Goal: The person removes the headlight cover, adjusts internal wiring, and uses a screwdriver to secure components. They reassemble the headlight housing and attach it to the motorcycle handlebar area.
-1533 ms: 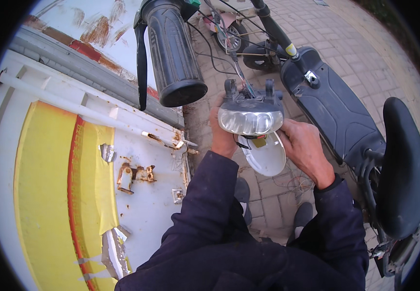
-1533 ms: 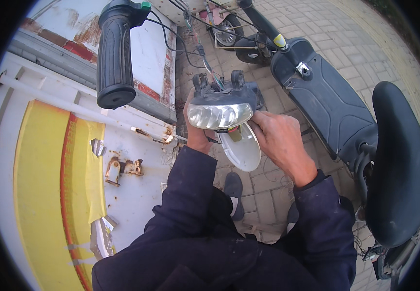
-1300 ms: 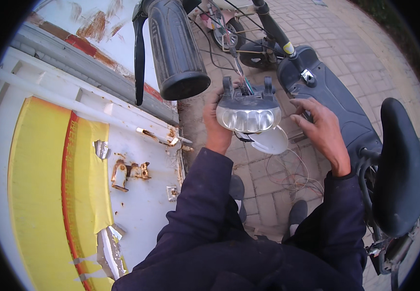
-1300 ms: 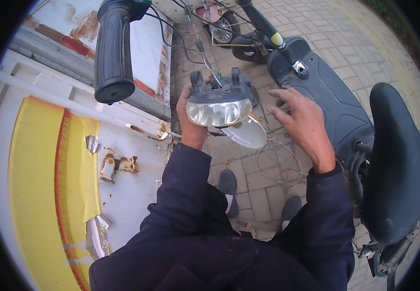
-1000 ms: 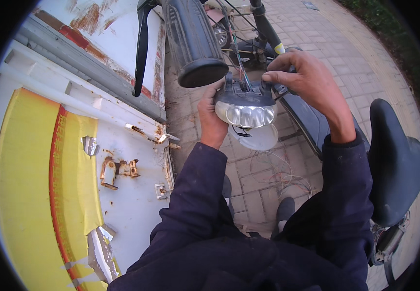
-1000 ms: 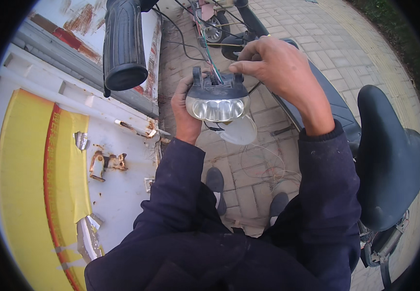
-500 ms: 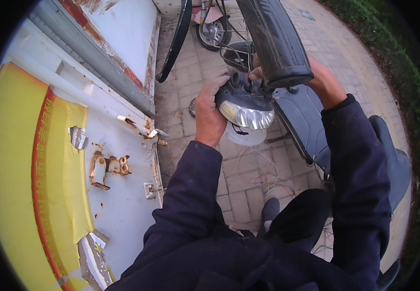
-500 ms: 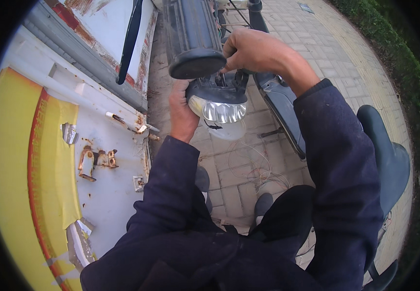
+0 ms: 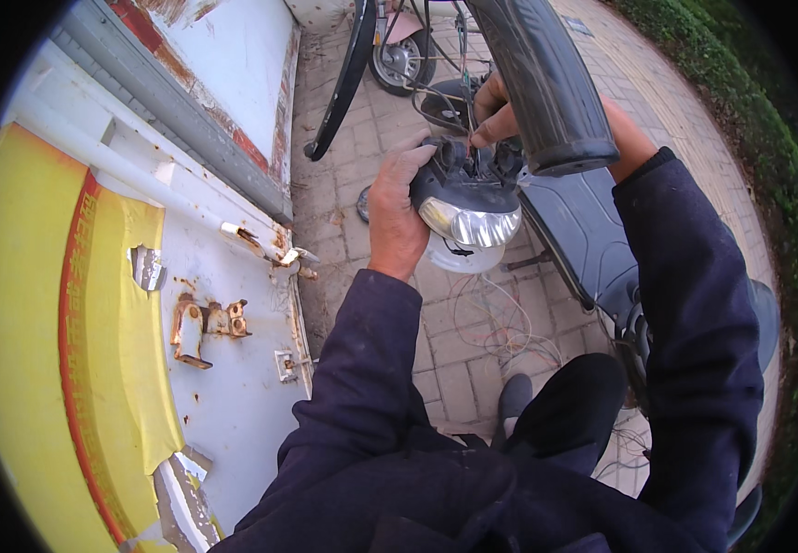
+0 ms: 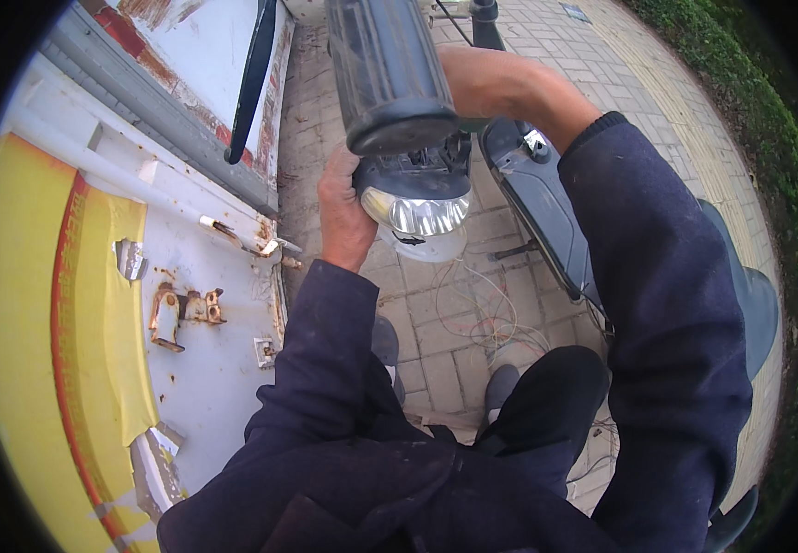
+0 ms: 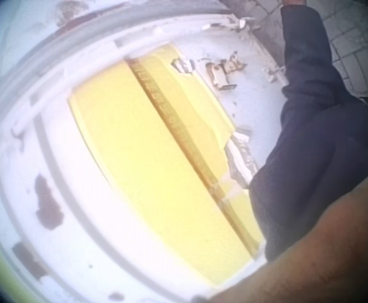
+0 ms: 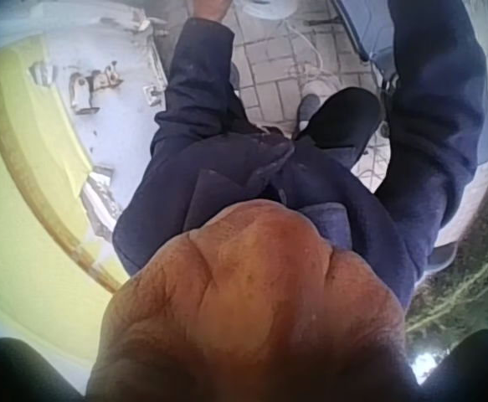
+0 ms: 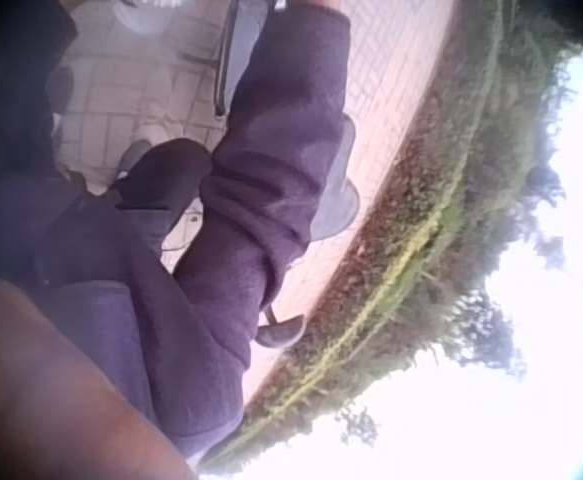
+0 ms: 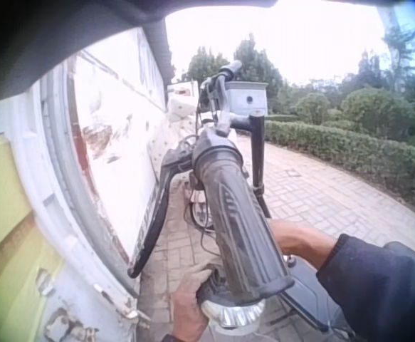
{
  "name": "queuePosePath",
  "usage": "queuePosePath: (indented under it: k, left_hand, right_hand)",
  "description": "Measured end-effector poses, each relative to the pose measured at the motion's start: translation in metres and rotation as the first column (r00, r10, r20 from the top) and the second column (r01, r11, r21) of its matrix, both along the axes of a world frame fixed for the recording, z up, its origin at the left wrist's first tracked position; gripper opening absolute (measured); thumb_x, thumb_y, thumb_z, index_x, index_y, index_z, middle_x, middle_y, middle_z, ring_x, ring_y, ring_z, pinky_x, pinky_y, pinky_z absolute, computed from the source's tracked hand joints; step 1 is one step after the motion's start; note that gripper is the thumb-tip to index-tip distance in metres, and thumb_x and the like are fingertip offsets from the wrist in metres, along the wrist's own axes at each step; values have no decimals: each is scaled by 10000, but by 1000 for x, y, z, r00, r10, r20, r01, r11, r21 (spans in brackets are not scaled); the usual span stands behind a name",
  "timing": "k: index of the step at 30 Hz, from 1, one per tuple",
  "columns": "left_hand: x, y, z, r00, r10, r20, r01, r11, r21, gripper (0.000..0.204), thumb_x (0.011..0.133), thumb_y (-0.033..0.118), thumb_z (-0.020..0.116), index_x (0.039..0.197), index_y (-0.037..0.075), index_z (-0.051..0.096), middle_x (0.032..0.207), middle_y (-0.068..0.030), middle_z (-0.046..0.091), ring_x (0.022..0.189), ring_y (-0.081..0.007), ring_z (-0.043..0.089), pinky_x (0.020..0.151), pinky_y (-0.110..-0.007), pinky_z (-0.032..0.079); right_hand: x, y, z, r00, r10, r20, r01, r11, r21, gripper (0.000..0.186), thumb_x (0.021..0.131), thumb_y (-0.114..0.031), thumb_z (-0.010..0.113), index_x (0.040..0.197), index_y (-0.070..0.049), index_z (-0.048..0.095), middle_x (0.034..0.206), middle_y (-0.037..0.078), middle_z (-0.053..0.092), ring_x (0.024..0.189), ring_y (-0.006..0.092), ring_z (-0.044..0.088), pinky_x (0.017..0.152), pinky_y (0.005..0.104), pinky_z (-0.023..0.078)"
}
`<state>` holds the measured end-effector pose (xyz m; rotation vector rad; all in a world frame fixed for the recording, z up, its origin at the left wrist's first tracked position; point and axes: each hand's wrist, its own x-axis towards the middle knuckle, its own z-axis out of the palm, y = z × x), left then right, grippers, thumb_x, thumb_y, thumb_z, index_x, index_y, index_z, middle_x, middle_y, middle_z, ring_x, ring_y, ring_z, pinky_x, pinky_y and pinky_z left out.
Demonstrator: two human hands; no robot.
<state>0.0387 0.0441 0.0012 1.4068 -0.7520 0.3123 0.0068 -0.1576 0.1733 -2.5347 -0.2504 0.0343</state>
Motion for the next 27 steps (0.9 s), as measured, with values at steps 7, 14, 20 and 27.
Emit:
queuePosePath:
  k: [7, 14, 20, 27]
  left_hand:
    - [1, 2, 6, 991, 63, 120, -79, 989, 129, 326, 913, -64, 651, 1215, 45, 711, 1346, -187, 691, 1205, -304, 703, 1031, -370, 571]
    - [2, -2, 5, 995, -82, -58, 77, 994, -83, 299, 928, -86, 629, 1196, 23, 701, 1377, -174, 675, 1216, -279, 687, 1050, -364, 558]
    - [2, 1, 4, 964, -217, -153, 183, 960, -213, 282, 944, -91, 621, 1198, 7, 693, 1406, -166, 659, 1224, -233, 668, 1056, -353, 555]
    - [-2, 3, 10, 946, -265, -186, 217, 946, -241, 253, 941, -83, 628, 1158, 8, 721, 1394, -159, 675, 1221, -215, 671, 1046, -343, 563]
  right_hand:
    - [1, -25, -14, 989, 90, 114, -91, 996, 9, 212, 785, -184, 815, 840, 12, 756, 666, 71, 614, 610, 168, 542, 615, 333, 413]
    - [-10, -23, -14, 987, 36, 155, -46, 997, 60, 153, 776, -136, 789, 735, -22, 696, 611, 20, 551, 579, 134, 495, 578, 328, 370]
    - [-24, -34, 3, 986, 163, 27, -165, 977, 134, 121, 875, -172, 813, 897, -53, 805, 776, 17, 706, 717, 120, 602, 709, 300, 457]
    - [-12, -42, -7, 970, -26, -243, 92, 960, 266, 271, 861, -241, 867, 1043, -43, 834, 882, 36, 747, 853, 158, 657, 855, 320, 491]
